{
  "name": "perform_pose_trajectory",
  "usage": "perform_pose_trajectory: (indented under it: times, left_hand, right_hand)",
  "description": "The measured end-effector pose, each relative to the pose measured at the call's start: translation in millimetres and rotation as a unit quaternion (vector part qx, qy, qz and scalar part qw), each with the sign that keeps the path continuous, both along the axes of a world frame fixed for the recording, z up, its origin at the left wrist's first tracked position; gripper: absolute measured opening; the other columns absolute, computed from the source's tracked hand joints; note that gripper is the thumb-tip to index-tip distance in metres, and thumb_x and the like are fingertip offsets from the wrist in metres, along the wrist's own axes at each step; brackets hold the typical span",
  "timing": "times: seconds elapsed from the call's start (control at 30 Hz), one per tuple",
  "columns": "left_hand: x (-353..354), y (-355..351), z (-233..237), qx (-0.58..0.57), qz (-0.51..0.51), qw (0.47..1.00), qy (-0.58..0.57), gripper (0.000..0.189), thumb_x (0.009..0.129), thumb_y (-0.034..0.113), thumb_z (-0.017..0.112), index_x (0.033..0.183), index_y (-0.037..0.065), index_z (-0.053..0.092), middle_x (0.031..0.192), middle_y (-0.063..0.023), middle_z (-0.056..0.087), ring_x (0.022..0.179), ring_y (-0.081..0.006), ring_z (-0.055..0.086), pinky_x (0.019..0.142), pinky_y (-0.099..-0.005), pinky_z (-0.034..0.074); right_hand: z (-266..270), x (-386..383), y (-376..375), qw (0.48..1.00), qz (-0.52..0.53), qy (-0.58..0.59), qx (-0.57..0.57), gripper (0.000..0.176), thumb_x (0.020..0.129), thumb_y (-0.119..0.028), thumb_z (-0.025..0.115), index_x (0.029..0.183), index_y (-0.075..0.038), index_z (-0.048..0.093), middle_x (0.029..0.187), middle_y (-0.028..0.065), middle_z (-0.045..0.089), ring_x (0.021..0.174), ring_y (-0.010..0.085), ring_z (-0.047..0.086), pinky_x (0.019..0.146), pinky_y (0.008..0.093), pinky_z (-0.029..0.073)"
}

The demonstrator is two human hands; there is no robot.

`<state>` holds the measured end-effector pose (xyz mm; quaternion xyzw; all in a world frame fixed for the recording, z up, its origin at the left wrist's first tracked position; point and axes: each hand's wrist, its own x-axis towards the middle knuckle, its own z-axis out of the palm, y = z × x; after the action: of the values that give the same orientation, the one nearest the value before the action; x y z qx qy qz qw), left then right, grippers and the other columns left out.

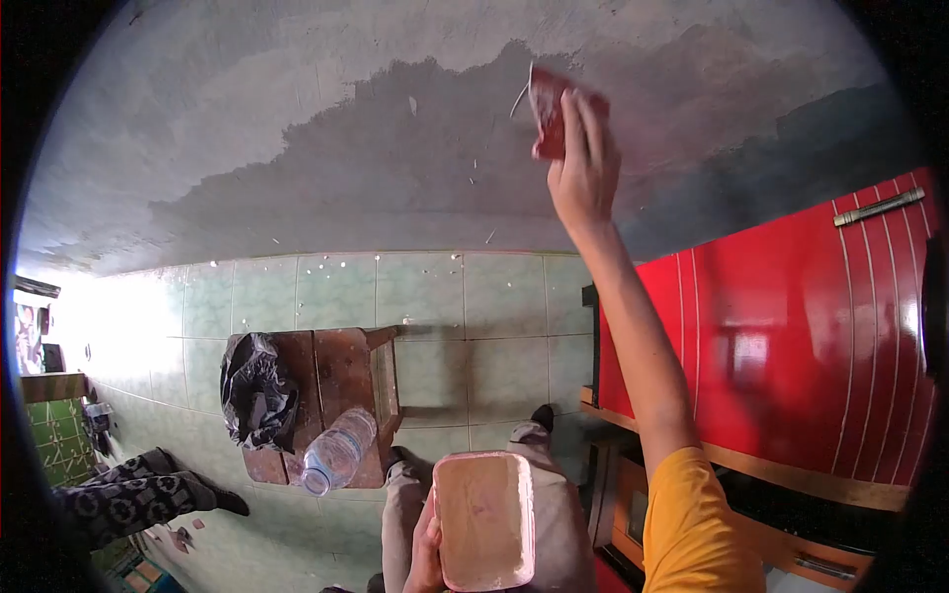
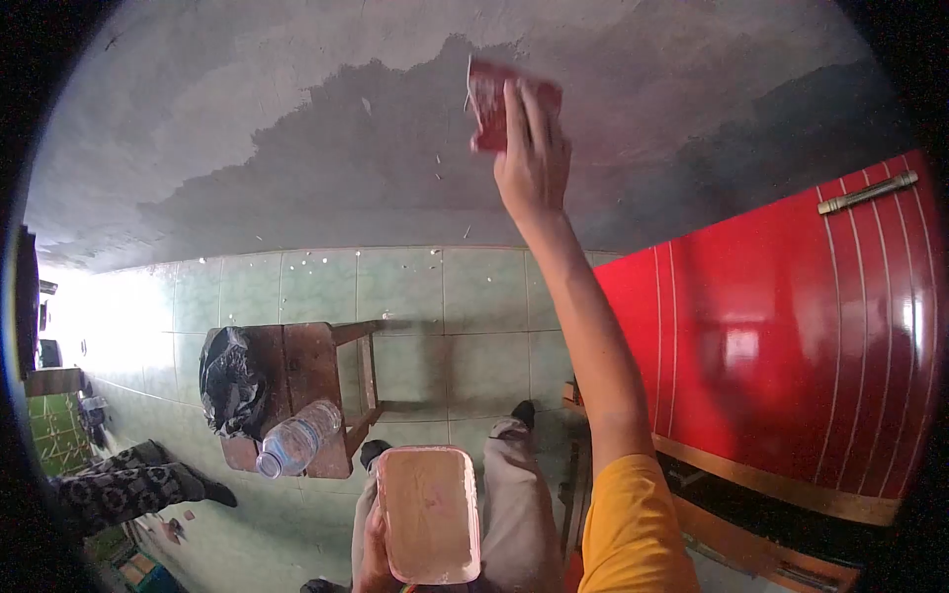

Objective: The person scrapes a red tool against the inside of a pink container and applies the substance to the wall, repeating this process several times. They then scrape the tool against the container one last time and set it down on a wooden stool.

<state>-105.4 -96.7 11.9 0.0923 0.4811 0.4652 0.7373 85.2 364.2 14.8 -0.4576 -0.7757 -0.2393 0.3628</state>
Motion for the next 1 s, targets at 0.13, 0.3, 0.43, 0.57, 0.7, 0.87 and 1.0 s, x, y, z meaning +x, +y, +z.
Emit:
perform_pose_trajectory:
  times: [0.13, 0.3, 0.43, 0.57, 0.7, 0.87, 1.0]
  left_hand:
    - [-1.1, -0.2, 7.9, -0.008, -0.008, 1.000, -0.013, 0.090, 0.098, 0.055, 0.051, 0.160, -0.001, 0.018, 0.157, -0.0143, 0.036, 0.143, -0.0239, 0.038, 0.117, -0.0384, 0.031]
    - [-9.8, 25.1, 46.6, 0.036, 0.017, 0.999, 0.014, 0.079, 0.101, 0.049, 0.048, 0.158, 0.001, 0.024, 0.152, -0.0127, 0.042, 0.137, -0.0221, 0.045, 0.112, -0.0369, 0.038]
    - [-11.3, 16.2, 36.4, 0.009, 0.016, 1.000, -0.005, 0.075, 0.102, 0.047, 0.048, 0.157, 0.000, 0.026, 0.150, -0.0124, 0.043, 0.135, -0.0218, 0.046, 0.111, -0.0368, 0.039]
    - [-8.3, 15.9, 28.3, -0.005, 0.012, 1.000, -0.021, 0.072, 0.103, 0.045, 0.047, 0.156, 0.000, 0.028, 0.148, -0.0121, 0.045, 0.133, -0.0215, 0.048, 0.109, -0.0366, 0.041]
    - [-9.0, 14.9, 16.9, -0.011, 0.008, 1.000, -0.018, 0.069, 0.104, 0.043, 0.047, 0.155, 0.000, 0.030, 0.146, -0.0118, 0.046, 0.131, -0.0212, 0.049, 0.108, -0.0365, 0.042]
    - [-12.1, 9.8, 11.9, -0.024, 0.013, 1.000, -0.013, 0.065, 0.104, 0.041, 0.047, 0.153, 0.000, 0.032, 0.144, -0.0114, 0.048, 0.128, -0.0209, 0.051, 0.106, -0.0364, 0.044]
    - [-10.3, 6.4, 13.1, -0.033, 0.019, 0.999, -0.022, 0.062, 0.105, 0.039, 0.047, 0.152, 0.000, 0.034, 0.142, -0.0110, 0.050, 0.126, -0.0206, 0.052, 0.105, -0.0362, 0.045]
  right_hand:
    - [-1.4, -16.1, 27.6, 0.998, -0.043, -0.039, 0.025, 0.064, 0.086, 0.000, 0.058, 0.148, -0.006, 0.046, 0.148, 0.0116, 0.050, 0.130, 0.0344, 0.051, 0.098, 0.0457, 0.048]
    - [-86.8, 7.4, -1.8, 0.984, -0.002, -0.050, -0.170, 0.061, 0.088, 0.002, 0.054, 0.148, -0.006, 0.047, 0.147, 0.0105, 0.051, 0.132, 0.0345, 0.051, 0.097, 0.0463, 0.049]
    - [-17.5, 5.9, -7.0, 0.996, -0.017, -0.014, -0.082, 0.063, 0.089, -0.003, 0.057, 0.150, -0.005, 0.042, 0.148, 0.0135, 0.048, 0.132, 0.0354, 0.050, 0.093, 0.0479, 0.051]
    - [32.1, -13.0, 9.4, 0.997, -0.071, -0.025, 0.001, 0.069, 0.089, -0.004, 0.059, 0.154, -0.003, 0.035, 0.153, 0.0167, 0.042, 0.135, 0.0380, 0.048, 0.092, 0.0487, 0.051]
    - [-40.5, -3.5, 33.2, 0.993, -0.085, -0.080, -0.020, 0.071, 0.090, -0.004, 0.058, 0.156, -0.004, 0.031, 0.157, 0.0163, 0.036, 0.139, 0.0381, 0.045, 0.093, 0.0487, 0.052]
    - [-120.4, 21.2, -8.3, 0.977, -0.057, -0.094, -0.184, 0.067, 0.089, -0.003, 0.057, 0.153, -0.004, 0.037, 0.157, 0.0131, 0.039, 0.139, 0.0332, 0.047, 0.091, 0.0472, 0.052]
    - [-15.0, 8.9, 3.9, 0.998, 0.051, -0.004, -0.044, 0.061, 0.090, -0.004, 0.058, 0.149, -0.005, 0.043, 0.153, 0.0107, 0.045, 0.137, 0.0307, 0.049, 0.088, 0.0460, 0.051]
